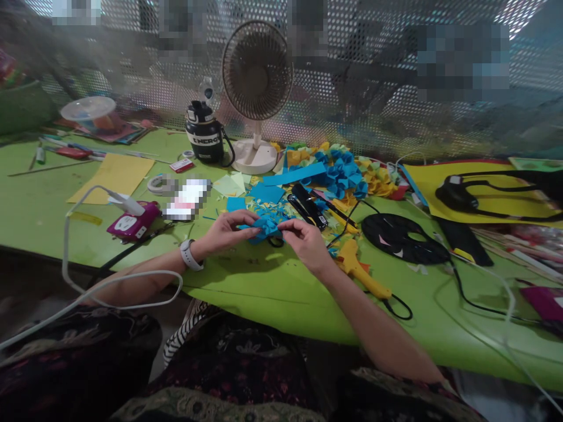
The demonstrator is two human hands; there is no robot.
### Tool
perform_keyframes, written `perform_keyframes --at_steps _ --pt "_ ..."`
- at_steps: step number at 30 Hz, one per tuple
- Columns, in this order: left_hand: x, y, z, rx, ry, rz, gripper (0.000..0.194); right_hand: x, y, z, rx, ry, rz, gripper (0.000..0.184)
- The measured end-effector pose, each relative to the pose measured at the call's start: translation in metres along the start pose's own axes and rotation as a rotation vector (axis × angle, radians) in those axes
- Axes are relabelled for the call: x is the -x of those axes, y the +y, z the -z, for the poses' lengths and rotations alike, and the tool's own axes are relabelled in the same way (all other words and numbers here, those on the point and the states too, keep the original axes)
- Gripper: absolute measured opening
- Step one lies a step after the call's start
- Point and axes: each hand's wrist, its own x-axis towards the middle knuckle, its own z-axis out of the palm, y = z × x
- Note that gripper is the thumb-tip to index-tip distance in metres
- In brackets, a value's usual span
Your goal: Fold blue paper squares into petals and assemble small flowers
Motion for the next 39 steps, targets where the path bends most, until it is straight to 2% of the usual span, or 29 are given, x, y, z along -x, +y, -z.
perform_keyframes --at_steps 4,10,18,26,39 --pt "0.0 0.002 -0.003 0.041 -0.031 0.057 0.025 0.004 -0.01 0.003 0.013 -0.045 -0.015 0.029" --pt "0.004 0.003 -0.006 -0.005 -0.062 -0.01 0.017 0.009 -0.022 -0.004 0.08 -0.082 -0.037 0.029" --pt "0.004 0.007 -0.007 -0.056 -0.085 -0.104 0.011 0.008 -0.019 -0.006 0.102 -0.065 0.024 0.025" --pt "0.005 0.007 -0.007 -0.021 -0.074 -0.048 0.016 0.009 -0.022 0.0 0.123 -0.09 0.073 0.024" --pt "0.007 0.01 -0.009 -0.095 -0.102 -0.128 0.014 0.007 -0.016 -0.004 0.216 -0.058 0.141 0.021"
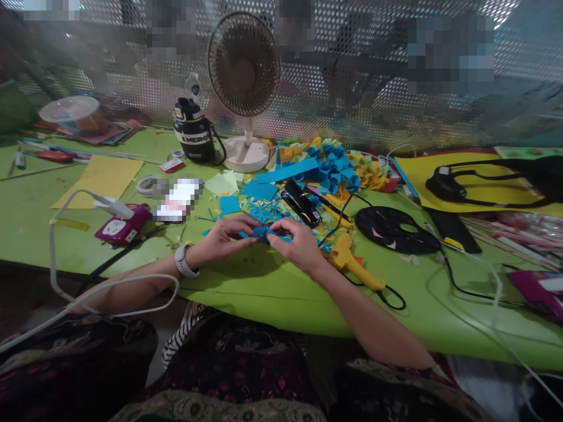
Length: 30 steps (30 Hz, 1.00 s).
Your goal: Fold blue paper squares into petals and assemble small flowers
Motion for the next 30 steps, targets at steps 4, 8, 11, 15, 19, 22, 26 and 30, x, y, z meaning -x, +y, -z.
perform_keyframes --at_steps 4,8,11,15,19,22,26,30 --pt "0.0015 -0.0023 -0.0011 -0.035 0.015 -0.032 0.014 0.0004 0.0 -0.0006 0.028 0.011 0.019 0.02" --pt "0.0013 -0.0037 -0.0006 -0.068 0.022 -0.089 0.013 0.0008 -0.0003 -0.0022 0.041 0.032 0.015 0.018" --pt "0.0007 -0.0042 -0.0004 -0.09 0.022 -0.107 0.012 0.0013 -0.0008 -0.0042 0.058 0.048 0.02 0.017" --pt "0.0006 -0.0036 -0.0004 -0.097 0.031 -0.099 0.011 0.0023 -0.0013 -0.0054 0.088 0.086 0.031 0.015" --pt "0.0003 -0.0003 0.0011 -0.077 0.026 -0.027 0.015 0.0029 -0.0033 -0.0026 0.071 0.078 0.04 0.016" --pt "-0.0003 0.002 0.0025 -0.081 0.028 -0.003 0.016 0.0029 -0.0045 -0.0004 0.047 0.054 0.042 0.017" --pt "-0.0006 0.0019 0.0029 -0.094 0.047 -0.017 0.014 0.0019 -0.0012 0.0 0.023 0.066 0.071 0.016" --pt "-0.0003 0.0001 0.0028 -0.119 0.075 -0.057 0.013 0.001 0.0035 -0.0009 0.009 0.093 0.113 0.014"
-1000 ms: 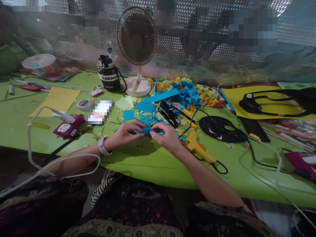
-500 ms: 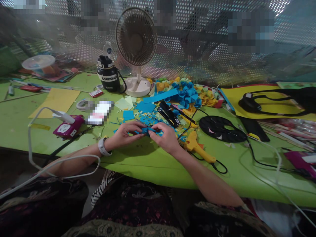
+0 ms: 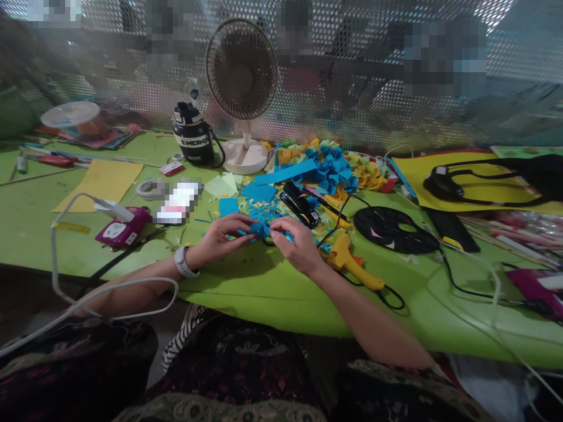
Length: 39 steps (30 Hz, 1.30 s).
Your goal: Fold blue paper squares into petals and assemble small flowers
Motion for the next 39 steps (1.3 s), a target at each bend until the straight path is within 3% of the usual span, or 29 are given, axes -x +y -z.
perform_keyframes --at_steps 12,22,33,39 --pt "0.001 -0.002 -0.001 -0.03 0.018 -0.055 0.013 0.0 0.0 -0.001 0.058 0.036 0.06 0.012" --pt "-0.002 -0.012 0.0 -0.083 0.146 -0.108 0.01 0.001 0.0 0.001 0.096 0.104 0.146 0.009" --pt "-0.002 -0.014 0.002 -0.062 0.154 -0.099 0.009 0.001 0.003 0.001 0.177 0.153 0.215 0.012" --pt "-0.003 -0.015 0.003 -0.081 0.18 -0.105 0.011 0.002 0.004 0.0 -0.043 0.184 0.108 0.014"
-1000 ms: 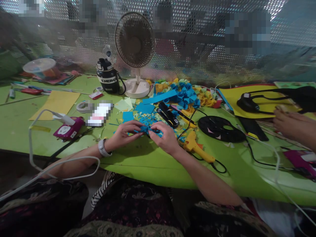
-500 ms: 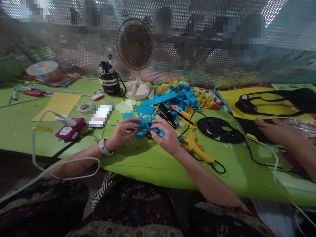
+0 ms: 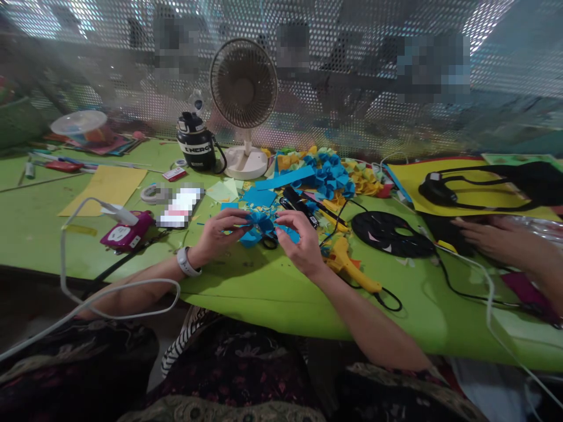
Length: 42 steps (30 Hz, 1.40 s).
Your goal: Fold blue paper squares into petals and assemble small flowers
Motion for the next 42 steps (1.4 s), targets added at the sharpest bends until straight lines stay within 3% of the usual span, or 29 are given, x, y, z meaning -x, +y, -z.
perform_keyframes --at_steps 4,9,20,23,27,31,38,42 --pt "0.001 -0.001 0.0 -0.02 0.004 -0.01 0.013 -0.001 0.003 -0.003 -0.069 -0.013 -0.122 0.025" --pt "0.001 -0.003 -0.002 -0.033 0.007 -0.043 0.01 -0.002 0.007 -0.006 0.046 -0.081 -0.133 0.017" --pt "-0.004 -0.003 0.0 -0.079 0.055 -0.127 0.01 -0.017 0.02 0.01 0.102 0.092 -0.166 0.025" --pt "-0.003 -0.006 0.001 -0.065 0.051 -0.097 0.011 -0.022 0.016 0.018 0.149 0.046 -0.178 0.025" --pt "-0.002 -0.01 0.0 -0.061 0.012 -0.042 0.013 -0.034 0.011 0.034 0.2 -0.153 -0.258 0.026" --pt "-0.002 -0.01 0.0 -0.038 -0.007 -0.017 0.013 -0.067 0.016 0.06 0.149 -0.27 -0.414 0.023" --pt "-0.003 -0.009 0.0 -0.034 -0.009 -0.026 0.012 -0.171 0.05 0.114 0.28 0.085 -0.49 0.026" --pt "-0.004 -0.01 0.001 -0.05 0.001 -0.026 0.012 -0.194 0.069 0.122 0.332 0.093 -0.548 0.037"
